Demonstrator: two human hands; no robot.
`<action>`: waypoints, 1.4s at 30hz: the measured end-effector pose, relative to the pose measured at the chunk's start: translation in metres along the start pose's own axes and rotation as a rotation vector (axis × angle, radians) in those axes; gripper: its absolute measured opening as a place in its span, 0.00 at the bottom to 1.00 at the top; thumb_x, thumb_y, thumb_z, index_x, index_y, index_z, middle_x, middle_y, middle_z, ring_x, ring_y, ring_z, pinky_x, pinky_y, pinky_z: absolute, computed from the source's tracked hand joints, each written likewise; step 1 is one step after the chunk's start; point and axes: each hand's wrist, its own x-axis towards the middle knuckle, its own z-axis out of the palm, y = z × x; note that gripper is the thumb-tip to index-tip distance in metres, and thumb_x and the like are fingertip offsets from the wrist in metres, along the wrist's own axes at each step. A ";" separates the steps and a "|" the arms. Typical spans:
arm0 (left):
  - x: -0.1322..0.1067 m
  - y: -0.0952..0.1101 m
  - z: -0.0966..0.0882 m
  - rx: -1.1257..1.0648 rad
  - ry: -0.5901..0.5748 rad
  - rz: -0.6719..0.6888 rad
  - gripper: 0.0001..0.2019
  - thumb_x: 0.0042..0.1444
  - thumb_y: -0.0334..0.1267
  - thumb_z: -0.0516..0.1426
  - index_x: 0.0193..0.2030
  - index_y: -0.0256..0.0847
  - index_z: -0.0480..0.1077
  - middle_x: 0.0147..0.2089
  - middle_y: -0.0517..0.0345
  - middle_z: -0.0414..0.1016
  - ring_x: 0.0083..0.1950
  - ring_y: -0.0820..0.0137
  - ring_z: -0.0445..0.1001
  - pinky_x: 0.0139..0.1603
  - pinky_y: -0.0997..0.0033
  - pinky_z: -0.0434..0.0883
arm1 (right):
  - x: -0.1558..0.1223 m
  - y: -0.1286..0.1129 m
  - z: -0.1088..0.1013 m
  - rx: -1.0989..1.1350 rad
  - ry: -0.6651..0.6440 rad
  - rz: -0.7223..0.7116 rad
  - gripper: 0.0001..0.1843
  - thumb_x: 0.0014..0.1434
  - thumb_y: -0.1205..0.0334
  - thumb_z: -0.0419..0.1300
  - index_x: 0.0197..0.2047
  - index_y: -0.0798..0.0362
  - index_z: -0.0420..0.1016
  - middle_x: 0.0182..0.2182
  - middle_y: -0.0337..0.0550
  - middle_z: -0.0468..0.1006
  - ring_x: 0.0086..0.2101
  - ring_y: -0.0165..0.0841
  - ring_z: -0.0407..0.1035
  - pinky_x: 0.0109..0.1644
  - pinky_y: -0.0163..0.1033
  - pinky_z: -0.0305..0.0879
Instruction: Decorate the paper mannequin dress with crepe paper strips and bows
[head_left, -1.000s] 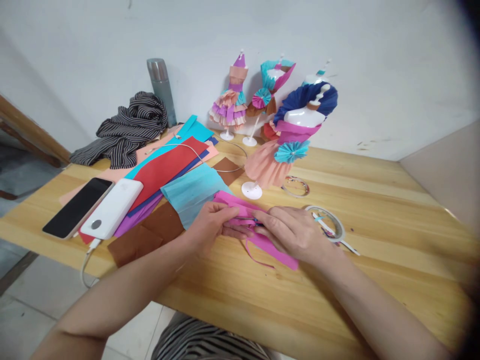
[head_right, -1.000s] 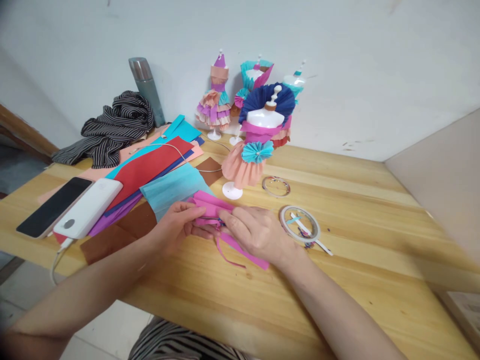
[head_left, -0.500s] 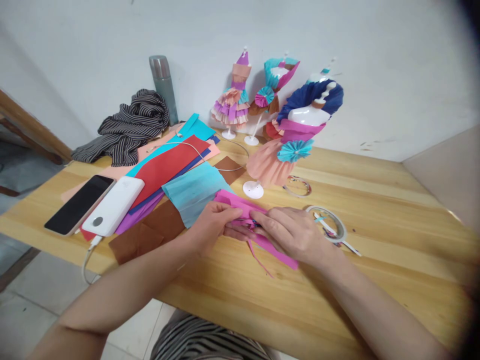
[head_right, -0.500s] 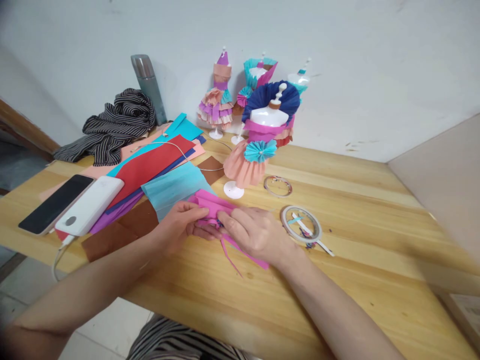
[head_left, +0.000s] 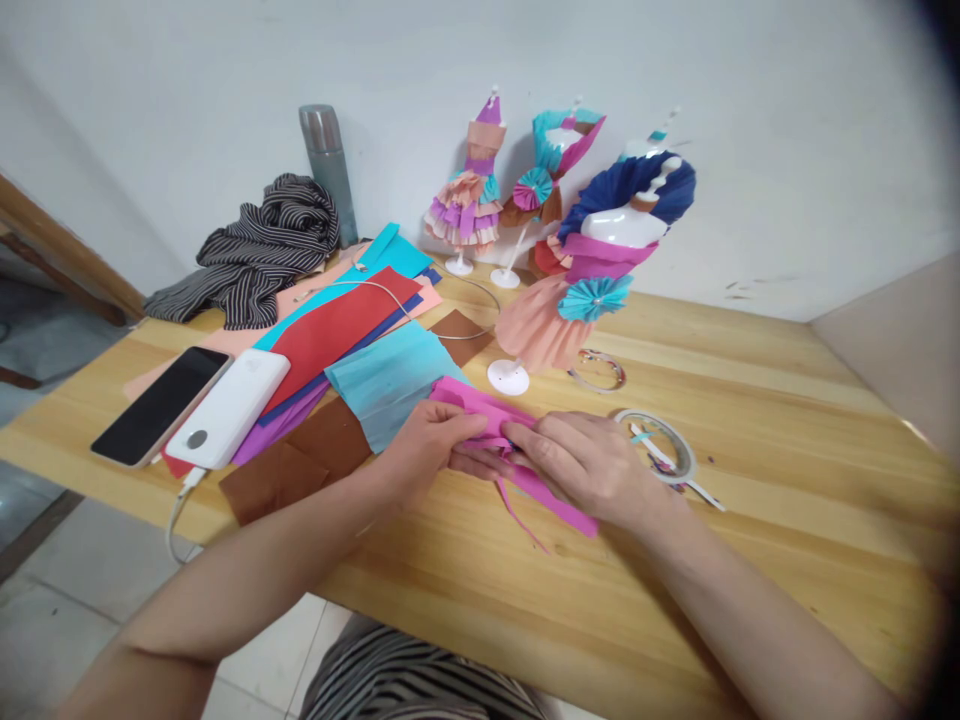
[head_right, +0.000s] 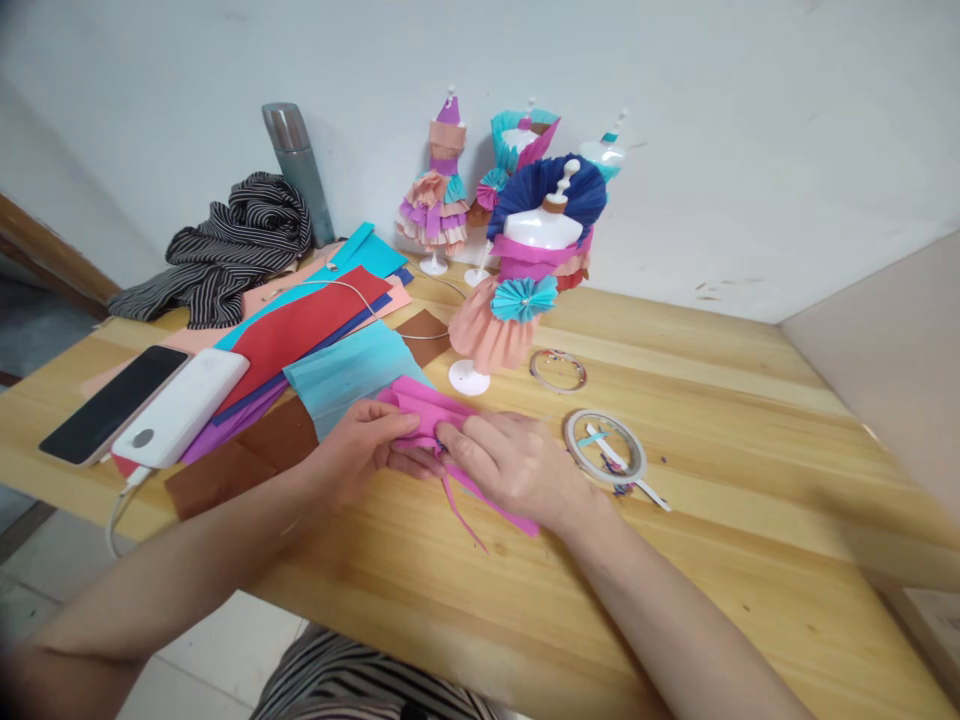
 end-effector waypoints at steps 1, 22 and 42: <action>0.000 0.000 0.000 0.002 0.003 0.000 0.13 0.47 0.44 0.63 0.24 0.33 0.75 0.27 0.50 0.80 0.30 0.63 0.80 0.35 0.66 0.75 | 0.000 0.000 0.000 -0.003 -0.002 -0.001 0.07 0.63 0.70 0.54 0.45 0.58 0.68 0.21 0.36 0.66 0.23 0.29 0.60 0.26 0.35 0.53; 0.001 -0.001 0.003 -0.010 0.041 -0.024 0.15 0.42 0.46 0.65 0.23 0.33 0.74 0.24 0.51 0.79 0.28 0.63 0.80 0.35 0.66 0.76 | 0.002 -0.003 -0.001 -0.034 -0.039 -0.015 0.07 0.65 0.71 0.50 0.44 0.59 0.68 0.22 0.38 0.68 0.23 0.29 0.62 0.25 0.35 0.55; 0.009 0.015 -0.018 0.021 -0.082 -0.137 0.26 0.47 0.57 0.59 0.24 0.29 0.75 0.29 0.42 0.80 0.32 0.64 0.79 0.33 0.71 0.74 | 0.002 0.001 -0.011 0.672 0.069 0.751 0.12 0.57 0.57 0.61 0.42 0.55 0.74 0.30 0.43 0.77 0.28 0.31 0.69 0.32 0.35 0.63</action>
